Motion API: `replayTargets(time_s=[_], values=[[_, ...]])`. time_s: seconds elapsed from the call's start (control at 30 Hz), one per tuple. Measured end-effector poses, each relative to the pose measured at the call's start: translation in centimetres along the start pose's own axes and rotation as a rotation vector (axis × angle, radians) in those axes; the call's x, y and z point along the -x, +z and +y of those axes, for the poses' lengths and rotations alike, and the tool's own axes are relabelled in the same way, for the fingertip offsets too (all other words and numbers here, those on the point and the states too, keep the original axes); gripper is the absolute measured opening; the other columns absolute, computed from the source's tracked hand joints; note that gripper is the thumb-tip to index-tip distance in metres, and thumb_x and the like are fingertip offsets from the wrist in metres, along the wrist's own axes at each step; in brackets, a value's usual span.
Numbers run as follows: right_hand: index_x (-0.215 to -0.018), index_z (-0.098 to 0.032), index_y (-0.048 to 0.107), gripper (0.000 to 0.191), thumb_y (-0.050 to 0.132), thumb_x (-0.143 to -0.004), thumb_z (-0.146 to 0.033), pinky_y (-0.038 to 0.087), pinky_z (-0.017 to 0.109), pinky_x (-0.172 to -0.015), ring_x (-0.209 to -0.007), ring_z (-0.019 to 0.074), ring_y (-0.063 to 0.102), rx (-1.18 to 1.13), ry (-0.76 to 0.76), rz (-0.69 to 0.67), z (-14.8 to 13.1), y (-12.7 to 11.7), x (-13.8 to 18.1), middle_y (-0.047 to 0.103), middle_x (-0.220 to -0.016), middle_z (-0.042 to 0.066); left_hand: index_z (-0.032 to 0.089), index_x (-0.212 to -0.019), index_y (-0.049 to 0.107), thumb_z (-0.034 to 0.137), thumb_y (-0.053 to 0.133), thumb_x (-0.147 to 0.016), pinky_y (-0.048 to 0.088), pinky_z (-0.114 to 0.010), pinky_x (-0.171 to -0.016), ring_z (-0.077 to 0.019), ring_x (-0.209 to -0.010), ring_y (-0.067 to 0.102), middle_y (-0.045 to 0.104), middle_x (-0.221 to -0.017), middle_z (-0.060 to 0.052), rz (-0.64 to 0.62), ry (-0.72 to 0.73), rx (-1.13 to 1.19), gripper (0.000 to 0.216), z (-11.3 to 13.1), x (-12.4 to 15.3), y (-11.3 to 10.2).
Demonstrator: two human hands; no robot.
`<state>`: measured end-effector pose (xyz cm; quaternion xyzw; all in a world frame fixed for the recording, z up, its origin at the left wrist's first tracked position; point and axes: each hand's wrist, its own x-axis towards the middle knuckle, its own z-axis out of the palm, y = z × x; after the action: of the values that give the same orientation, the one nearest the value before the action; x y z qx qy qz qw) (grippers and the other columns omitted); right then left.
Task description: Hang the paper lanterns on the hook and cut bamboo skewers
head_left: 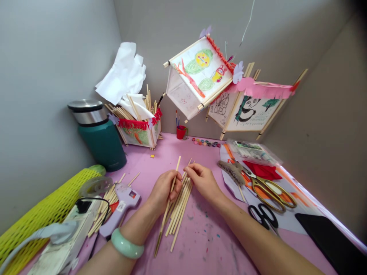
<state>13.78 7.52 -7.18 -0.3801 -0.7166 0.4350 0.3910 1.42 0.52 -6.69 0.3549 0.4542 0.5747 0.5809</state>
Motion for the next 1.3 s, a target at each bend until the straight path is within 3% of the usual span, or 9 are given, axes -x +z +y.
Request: replayTargets(time_s=[0.23, 0.33, 0.43, 0.6, 0.77, 0.87, 1.0, 1.17, 1.3], values=[[-0.095, -0.02, 0.061, 0.028, 0.037, -0.088, -0.033, 0.037, 0.028, -0.062, -0.07, 0.0197, 0.063, 0.886, -0.03, 0.015, -0.3, -1.2, 0.5, 0.069, -0.077, 0.006, 0.018, -0.061, 0.049, 0.031, 0.038, -0.077, 0.033, -0.022, -0.039, -0.0088, -0.038, 0.043, 0.056, -0.052, 0.001, 0.274, 0.12, -0.25, 0.023, -0.8, -0.9, -0.2], [-0.1, -0.018, 0.058, 0.029, 0.037, -0.088, -0.033, 0.036, 0.03, -0.059, -0.07, 0.0236, 0.065, 1.069, 0.021, -0.05, -0.6, -0.7, 0.9, 0.069, -0.074, 0.01, 0.017, -0.059, 0.052, 0.029, 0.04, -0.075, 0.037, -0.022, -0.045, -0.0099, -0.045, 0.047, 0.056, -0.057, 0.001, 0.336, 0.129, -0.288, 0.023, -1.1, -1.2, -0.6], [-0.103, -0.018, 0.056, 0.027, 0.037, -0.088, -0.03, 0.037, 0.029, -0.06, -0.073, 0.0237, 0.066, 1.036, -0.015, -0.123, -0.8, -0.1, 1.2, 0.07, -0.078, 0.009, 0.016, -0.06, 0.053, 0.028, 0.041, -0.073, 0.041, -0.024, -0.051, -0.0114, -0.053, 0.051, 0.058, -0.063, -0.001, 0.373, 0.126, -0.296, 0.022, -1.3, -1.5, -0.9], [-0.11, -0.021, 0.053, 0.027, 0.035, -0.09, -0.026, 0.038, 0.027, -0.067, -0.085, 0.0191, 0.065, 0.865, -0.213, -0.162, -0.6, 0.1, 1.6, 0.069, -0.094, 0.005, 0.016, -0.06, 0.054, 0.029, 0.04, -0.073, 0.043, -0.026, -0.053, -0.0145, -0.059, 0.055, 0.061, -0.066, -0.003, 0.38, 0.116, -0.293, 0.023, -1.3, -1.6, -1.0], [-0.111, -0.022, 0.055, 0.028, 0.036, -0.091, -0.029, 0.038, 0.026, -0.069, -0.085, 0.0187, 0.064, 0.859, -0.231, -0.139, -0.2, -0.2, 1.4, 0.07, -0.094, 0.004, 0.017, -0.058, 0.054, 0.028, 0.041, -0.072, 0.035, -0.022, -0.046, -0.0116, -0.049, 0.049, 0.057, -0.054, 0.0, 0.38, 0.145, -0.297, 0.022, -0.9, -1.3, -1.1], [-0.108, -0.024, 0.058, 0.029, 0.036, -0.091, -0.031, 0.038, 0.024, -0.069, -0.085, 0.0163, 0.064, 0.885, -0.207, -0.139, -0.3, -1.0, 1.2, 0.07, -0.093, 0.002, 0.017, -0.056, 0.052, 0.028, 0.04, -0.074, 0.028, -0.022, -0.04, -0.0096, -0.038, 0.04, 0.047, -0.041, 0.003, 0.32, 0.146, -0.273, 0.024, -0.4, -1.0, -0.9], [-0.096, -0.025, 0.064, 0.027, 0.038, -0.09, -0.031, 0.039, 0.023, -0.073, -0.085, 0.015, 0.062, 0.985, -0.133, -0.066, -0.5, -4.3, 1.4, 0.069, -0.092, 0.001, 0.018, -0.058, 0.049, 0.029, 0.037, -0.074, 0.024, -0.022, -0.037, -0.0076, -0.031, 0.035, 0.051, -0.045, 0.003, 0.202, 0.096, -0.178, 0.023, 0.1, -0.5, -0.5], [-0.101, -0.015, 0.062, 0.037, 0.039, -0.088, -0.04, 0.04, 0.035, -0.074, -0.096, 0.0291, 0.056, 1.214, 0.125, 0.239, 0.8, -10.2, 2.5, 0.062, -0.102, 0.015, 0.018, -0.058, 0.049, 0.03, 0.037, -0.073, 0.024, -0.022, -0.035, -0.0074, -0.029, 0.033, 0.047, -0.038, 0.004, 0.136, 0.037, -0.096, 0.023, 0.0, -0.1, -0.1], [-0.095, -0.015, 0.064, 0.037, 0.047, -0.083, -0.046, 0.042, 0.035, -0.072, -0.091, 0.0291, 0.058, 1.315, 0.315, 0.199, 2.3, -12.1, 3.2, 0.064, -0.097, 0.014, 0.018, -0.056, 0.048, 0.029, 0.038, -0.072, 0.022, -0.021, -0.034, -0.0071, -0.027, 0.032, 0.044, -0.035, 0.004, 0.125, 0.031, -0.09, 0.022, -0.2, 0.1, 0.3]])
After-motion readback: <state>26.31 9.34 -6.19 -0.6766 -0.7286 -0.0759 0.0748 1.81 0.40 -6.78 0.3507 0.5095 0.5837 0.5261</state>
